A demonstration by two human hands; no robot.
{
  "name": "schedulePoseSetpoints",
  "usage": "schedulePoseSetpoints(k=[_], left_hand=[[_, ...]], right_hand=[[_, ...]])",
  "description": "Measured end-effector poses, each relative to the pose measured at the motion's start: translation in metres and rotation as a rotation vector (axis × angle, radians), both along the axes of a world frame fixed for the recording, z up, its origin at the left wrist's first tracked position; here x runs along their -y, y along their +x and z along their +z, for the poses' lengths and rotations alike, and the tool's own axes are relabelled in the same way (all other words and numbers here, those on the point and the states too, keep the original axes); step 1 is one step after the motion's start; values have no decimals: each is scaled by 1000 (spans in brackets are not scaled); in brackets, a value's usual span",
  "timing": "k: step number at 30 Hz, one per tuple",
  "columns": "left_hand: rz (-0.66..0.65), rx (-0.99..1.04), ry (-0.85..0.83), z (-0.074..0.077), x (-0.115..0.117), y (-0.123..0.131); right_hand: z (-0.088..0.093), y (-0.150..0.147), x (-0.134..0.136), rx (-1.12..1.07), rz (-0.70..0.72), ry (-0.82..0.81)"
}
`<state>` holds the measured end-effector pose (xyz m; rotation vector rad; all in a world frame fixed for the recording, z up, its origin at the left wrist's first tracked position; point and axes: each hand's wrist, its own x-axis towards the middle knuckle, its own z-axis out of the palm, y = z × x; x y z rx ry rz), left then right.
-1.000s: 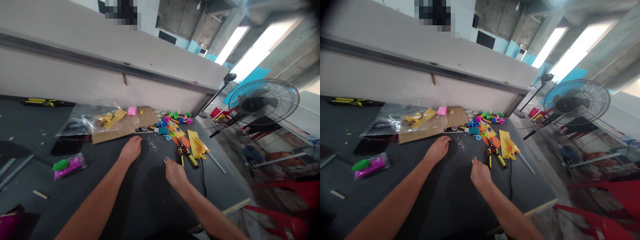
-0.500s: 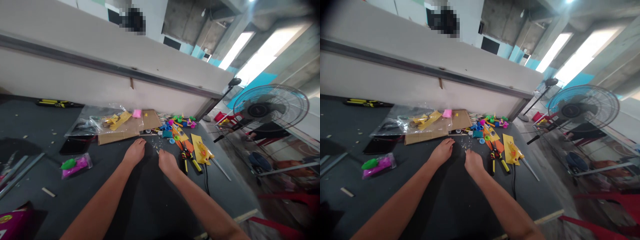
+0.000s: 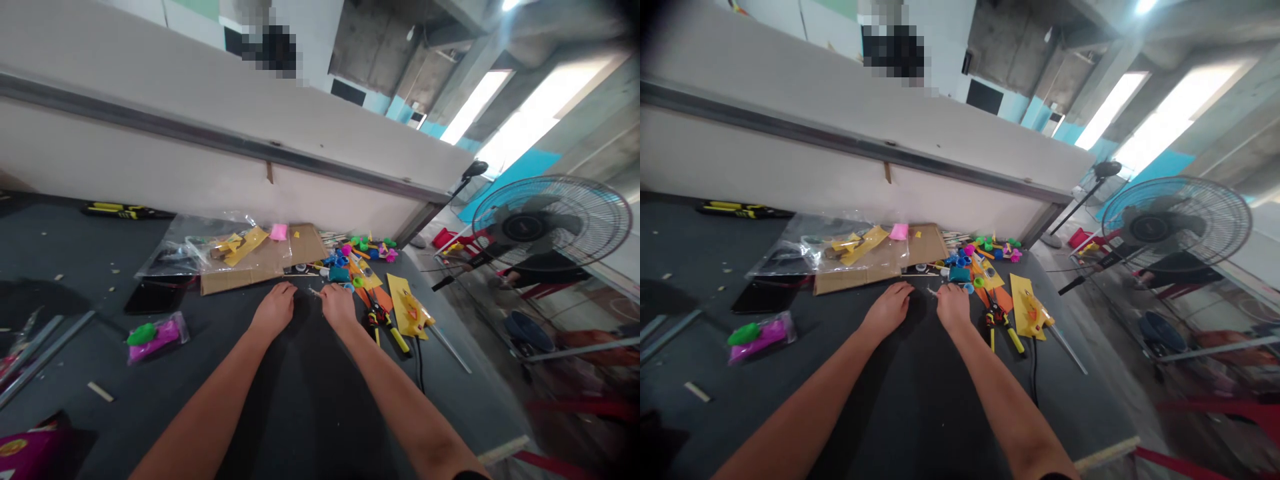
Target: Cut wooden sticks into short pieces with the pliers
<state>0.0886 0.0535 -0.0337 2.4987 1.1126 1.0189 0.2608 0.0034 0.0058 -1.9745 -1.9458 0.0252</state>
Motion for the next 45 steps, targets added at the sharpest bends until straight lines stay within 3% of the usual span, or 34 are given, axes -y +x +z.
schedulePoseSetpoints(k=[3,9,16,20,22,25,28,33,38,45], left_hand=[[6,183,-123,7,4,1],[-88,561,-668,16,11,5],[43,726,-909,18,5,3],[144,875,-910,18,3,4],[149,776,-843,18,5,5],[96,587,-617,18,10,7],[41,573,-473,22,13,10],[11,633,-642,26,12,13],[114,997,-851,23,11,13],[165,1263,-903,27,9,9]], right_hand=[[0,-4,4,-92,19,29],[-9,-34,16,-514,115,99],[-13,-36,14,-538,68,168],[-11,-30,14,-590,15,162],[-10,-29,14,-628,-2,136],[-8,-28,14,-686,-7,115],[-10,-29,13,-762,-13,108],[-15,-32,11,-864,16,69],[-9,-32,12,-803,28,63],[-7,-17,11,-773,-203,176]])
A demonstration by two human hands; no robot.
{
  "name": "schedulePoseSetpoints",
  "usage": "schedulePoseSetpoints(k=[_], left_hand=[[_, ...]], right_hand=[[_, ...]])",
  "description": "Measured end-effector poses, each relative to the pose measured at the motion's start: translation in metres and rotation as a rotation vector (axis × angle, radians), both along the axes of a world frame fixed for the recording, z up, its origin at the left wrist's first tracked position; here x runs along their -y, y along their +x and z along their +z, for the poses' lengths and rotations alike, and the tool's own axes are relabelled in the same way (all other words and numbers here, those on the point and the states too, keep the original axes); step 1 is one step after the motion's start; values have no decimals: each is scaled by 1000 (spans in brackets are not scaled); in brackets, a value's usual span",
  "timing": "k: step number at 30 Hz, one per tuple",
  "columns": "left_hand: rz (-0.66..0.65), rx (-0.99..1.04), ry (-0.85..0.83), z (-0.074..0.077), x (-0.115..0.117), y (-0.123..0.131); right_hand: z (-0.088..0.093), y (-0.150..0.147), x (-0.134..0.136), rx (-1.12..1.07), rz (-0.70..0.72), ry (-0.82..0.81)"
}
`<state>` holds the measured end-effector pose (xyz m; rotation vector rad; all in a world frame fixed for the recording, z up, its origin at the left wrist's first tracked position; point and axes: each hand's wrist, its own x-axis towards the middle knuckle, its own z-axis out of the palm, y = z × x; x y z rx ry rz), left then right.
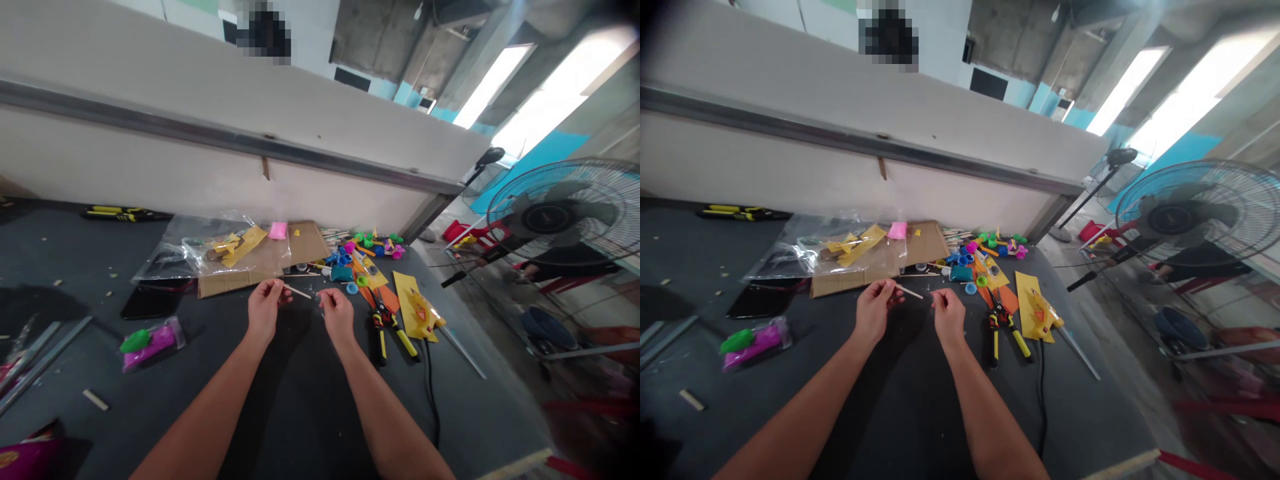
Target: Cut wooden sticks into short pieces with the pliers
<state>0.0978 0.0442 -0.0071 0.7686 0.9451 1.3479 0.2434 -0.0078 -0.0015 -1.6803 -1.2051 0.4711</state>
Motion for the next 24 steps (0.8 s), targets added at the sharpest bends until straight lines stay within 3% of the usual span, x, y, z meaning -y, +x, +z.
schedulePoseSetpoints(k=[3,9,15,19,24], left_hand=[[6,21,-4,0,-2,-4],[-16,11,13,0,-2,-5],[-21,-28,29,-2,-3,-3],[-28,-30,52,-6,-4,-4],[-21,-30,47,-9,-5,-5]], right_hand=[[0,7,-2,-77,-15,-9],[0,21,-3,-163,280,59],[-18,24,-9,457,123,-148],[-25,3,-19,743,251,-220],[-16,-12,-2,789,420,-188]])
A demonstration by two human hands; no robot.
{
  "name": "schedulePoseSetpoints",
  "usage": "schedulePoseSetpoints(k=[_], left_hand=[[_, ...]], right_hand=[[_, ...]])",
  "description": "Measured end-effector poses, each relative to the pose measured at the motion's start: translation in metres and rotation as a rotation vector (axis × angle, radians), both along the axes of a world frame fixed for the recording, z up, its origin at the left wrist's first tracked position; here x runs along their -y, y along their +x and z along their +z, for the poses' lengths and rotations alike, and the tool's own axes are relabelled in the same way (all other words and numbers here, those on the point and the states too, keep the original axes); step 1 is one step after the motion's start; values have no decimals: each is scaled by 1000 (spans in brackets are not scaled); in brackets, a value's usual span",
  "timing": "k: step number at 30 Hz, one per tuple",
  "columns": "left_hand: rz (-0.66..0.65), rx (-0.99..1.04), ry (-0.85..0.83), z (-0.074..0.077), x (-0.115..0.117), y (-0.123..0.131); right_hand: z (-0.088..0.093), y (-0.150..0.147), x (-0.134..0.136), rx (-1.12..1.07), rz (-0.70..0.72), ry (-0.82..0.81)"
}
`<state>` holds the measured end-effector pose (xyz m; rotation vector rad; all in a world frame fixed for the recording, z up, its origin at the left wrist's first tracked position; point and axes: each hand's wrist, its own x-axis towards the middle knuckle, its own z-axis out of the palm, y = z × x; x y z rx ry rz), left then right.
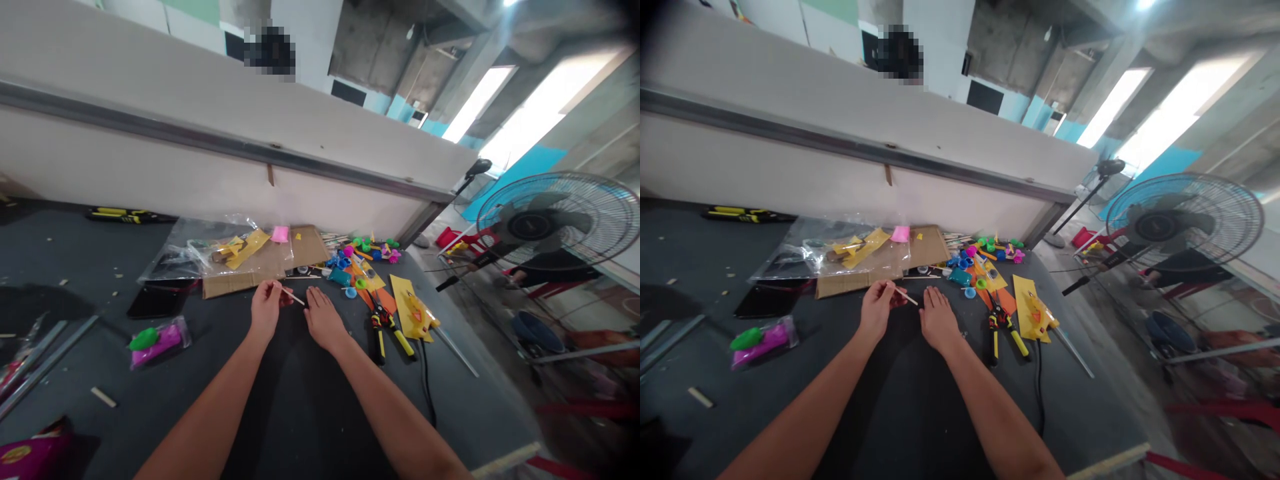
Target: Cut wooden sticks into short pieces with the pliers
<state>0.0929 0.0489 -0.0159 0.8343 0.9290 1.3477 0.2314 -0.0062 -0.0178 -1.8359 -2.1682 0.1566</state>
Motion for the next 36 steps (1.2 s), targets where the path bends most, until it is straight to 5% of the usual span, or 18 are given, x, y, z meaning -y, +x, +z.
schedulePoseSetpoints(k=[4,8,16,20,24,30,36], left_hand=[[-8,14,-2,1,-1,0],[-20,31,-3,1,-1,1],[-29,15,-6,-1,-1,0],[-26,27,1,-3,-3,-2],[-36,44,-8,-2,-3,-3],[-62,3,-2,-1,-3,0],[-54,-17,12,-2,1,0]], right_hand=[[12,20,16,-172,100,-6],[13,45,15,-294,-21,20],[2,34,-3,-255,135,1],[7,40,-24,-111,311,-78],[11,51,-8,69,498,-113],[12,69,35,235,515,-42],[14,74,35,268,465,46]])
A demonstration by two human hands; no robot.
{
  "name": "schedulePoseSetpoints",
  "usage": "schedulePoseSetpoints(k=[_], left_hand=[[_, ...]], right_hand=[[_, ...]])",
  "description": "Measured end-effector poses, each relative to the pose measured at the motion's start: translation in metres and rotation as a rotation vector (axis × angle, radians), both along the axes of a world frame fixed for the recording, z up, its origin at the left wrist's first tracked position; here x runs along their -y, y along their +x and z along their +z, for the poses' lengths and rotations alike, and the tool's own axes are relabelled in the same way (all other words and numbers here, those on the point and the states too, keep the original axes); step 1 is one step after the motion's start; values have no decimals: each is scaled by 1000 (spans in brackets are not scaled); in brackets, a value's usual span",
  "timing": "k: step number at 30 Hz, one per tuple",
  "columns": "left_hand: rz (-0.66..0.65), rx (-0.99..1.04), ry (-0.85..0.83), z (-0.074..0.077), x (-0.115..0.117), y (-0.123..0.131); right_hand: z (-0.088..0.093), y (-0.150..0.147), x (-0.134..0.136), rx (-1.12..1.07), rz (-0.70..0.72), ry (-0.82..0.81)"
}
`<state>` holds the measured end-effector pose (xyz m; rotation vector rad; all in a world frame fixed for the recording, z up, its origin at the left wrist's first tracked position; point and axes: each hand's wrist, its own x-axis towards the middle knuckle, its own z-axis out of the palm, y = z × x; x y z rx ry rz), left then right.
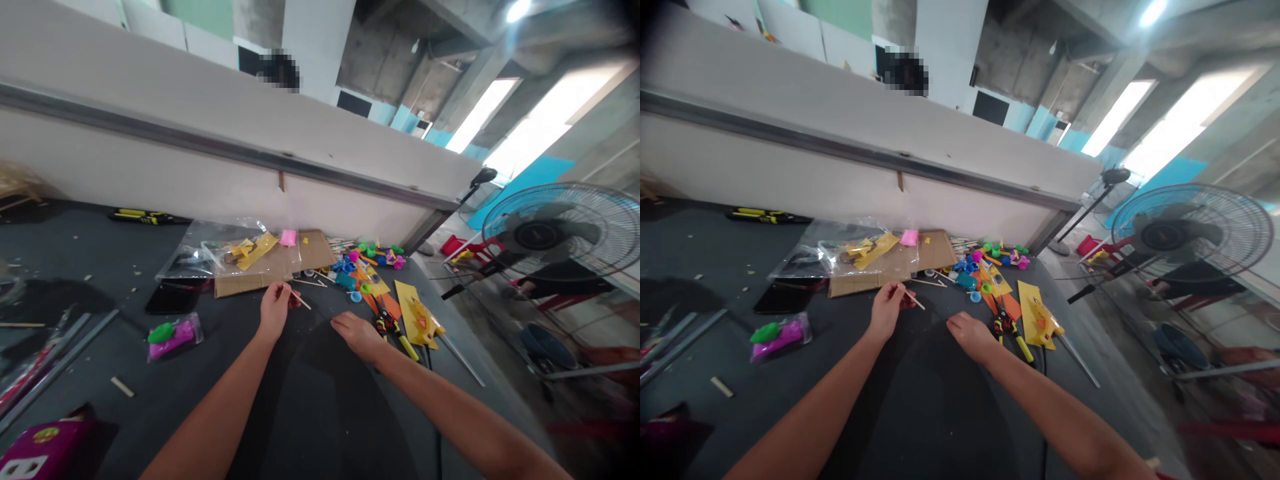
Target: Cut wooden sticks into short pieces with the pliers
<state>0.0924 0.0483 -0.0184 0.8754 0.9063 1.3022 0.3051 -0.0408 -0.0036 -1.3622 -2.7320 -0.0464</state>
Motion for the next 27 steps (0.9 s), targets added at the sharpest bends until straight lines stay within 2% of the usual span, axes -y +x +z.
schedulePoseSetpoints(k=[3,7,9,13,14,17,19,21,24,27], left_hand=[[-15,-54,24,6,6,2],[-28,-253,208,31,8,-1],[73,-474,277,50,1,-8],[284,-1168,385,86,-29,-19],[308,-1298,380,91,-37,-20],[224,-1554,335,96,-57,-21],[175,-1609,280,95,-66,-23],[160,-1601,244,95,-71,-28],[237,-1525,280,98,-74,-37],[329,-1441,342,102,-76,-44]], right_hand=[[5,-3,-3,-10,-64,-72],[7,-11,-6,-243,-318,-233],[8,-13,-12,-366,-429,-267],[24,-15,-46,-540,-563,-313],[33,-16,-60,-600,-590,-332],[66,-32,-112,-796,-607,-384],[85,-54,-149,-900,-586,-423],[97,-83,-185,-967,-569,-470],[99,-127,-226,-988,-565,-561],[93,-156,-250,-970,-563,-630]])
